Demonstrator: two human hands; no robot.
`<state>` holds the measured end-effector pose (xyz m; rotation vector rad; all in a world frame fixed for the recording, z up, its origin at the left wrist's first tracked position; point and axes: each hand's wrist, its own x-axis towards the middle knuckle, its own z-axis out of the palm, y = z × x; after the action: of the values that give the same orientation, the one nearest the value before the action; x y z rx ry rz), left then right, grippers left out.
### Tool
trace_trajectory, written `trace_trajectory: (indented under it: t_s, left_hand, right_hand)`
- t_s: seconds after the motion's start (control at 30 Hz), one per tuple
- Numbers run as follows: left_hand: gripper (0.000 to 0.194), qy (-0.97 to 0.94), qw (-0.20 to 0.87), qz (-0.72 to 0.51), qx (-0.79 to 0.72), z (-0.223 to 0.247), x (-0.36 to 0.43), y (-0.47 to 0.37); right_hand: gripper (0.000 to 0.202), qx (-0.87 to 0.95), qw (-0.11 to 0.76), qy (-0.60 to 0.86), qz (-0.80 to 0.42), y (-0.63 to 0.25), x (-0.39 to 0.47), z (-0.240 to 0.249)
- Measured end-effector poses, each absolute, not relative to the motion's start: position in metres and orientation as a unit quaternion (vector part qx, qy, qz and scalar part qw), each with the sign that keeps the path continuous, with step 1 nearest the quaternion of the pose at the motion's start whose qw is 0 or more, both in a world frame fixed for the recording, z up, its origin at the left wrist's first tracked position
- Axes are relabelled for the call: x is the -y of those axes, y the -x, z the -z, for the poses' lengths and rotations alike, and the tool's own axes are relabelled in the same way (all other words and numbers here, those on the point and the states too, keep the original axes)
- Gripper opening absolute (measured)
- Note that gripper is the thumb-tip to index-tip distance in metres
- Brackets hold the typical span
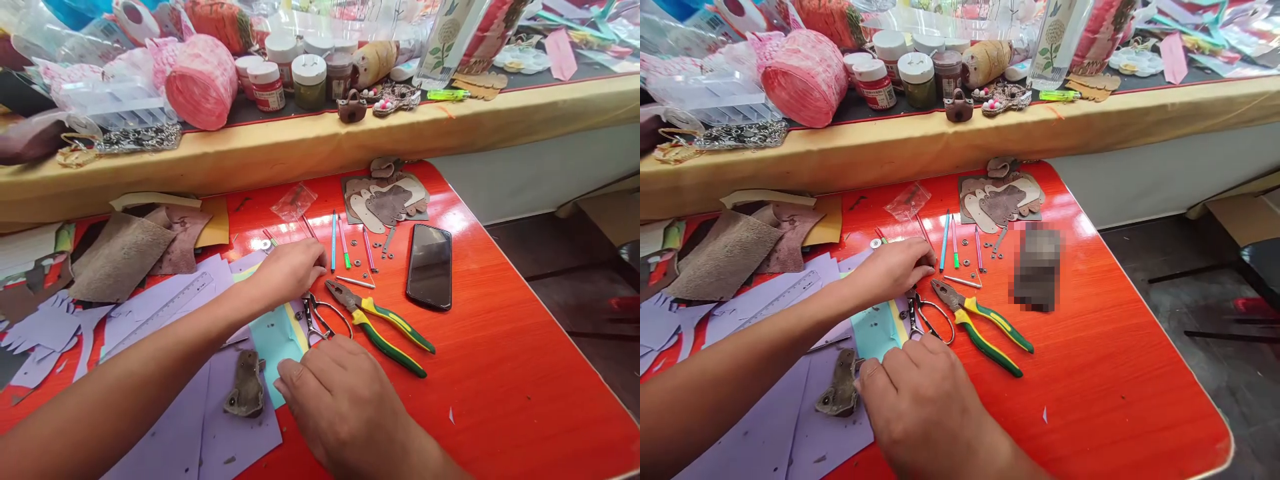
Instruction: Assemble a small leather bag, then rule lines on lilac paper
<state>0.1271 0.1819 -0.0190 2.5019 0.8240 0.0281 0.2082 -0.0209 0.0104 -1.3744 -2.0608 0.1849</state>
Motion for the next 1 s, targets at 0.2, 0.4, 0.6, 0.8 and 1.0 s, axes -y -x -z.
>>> trace_trajectory:
  t_s: [0.2, 0.4, 0.6, 0.8, 1.0]
  left_hand:
    - [0.018, -0.888, 0.323, -0.098, -0.313, 0.009, -0.166, -0.108]
    - [0.020, -0.684, 0.538, -0.172, -0.461, -0.025, -0.115, -0.027]
    - [0.028, -0.547, 0.607, -0.223, -0.532, -0.012, -0.078, 0.052]
    - [0.029, -0.497, 0.636, -0.265, -0.528, 0.007, -0.062, 0.066]
    - [0.025, -0.471, 0.675, -0.288, -0.489, 0.006, -0.053, 0.062]
  right_hand:
    - [0.032, 0.789, 0.331, 0.509, -0.097, -0.204, 0.019, -0.007]
    - [0.027, 0.755, 0.366, 0.521, -0.156, -0.204, 0.018, -0.004]
    - [0.021, 0.762, 0.345, 0.504, -0.215, -0.192, 0.021, 0.008]
    - [0.017, 0.734, 0.316, 0.557, -0.226, -0.188, 0.012, 0.029]
    - [0.021, 0.707, 0.257, 0.615, -0.238, -0.179, 0.007, 0.026]
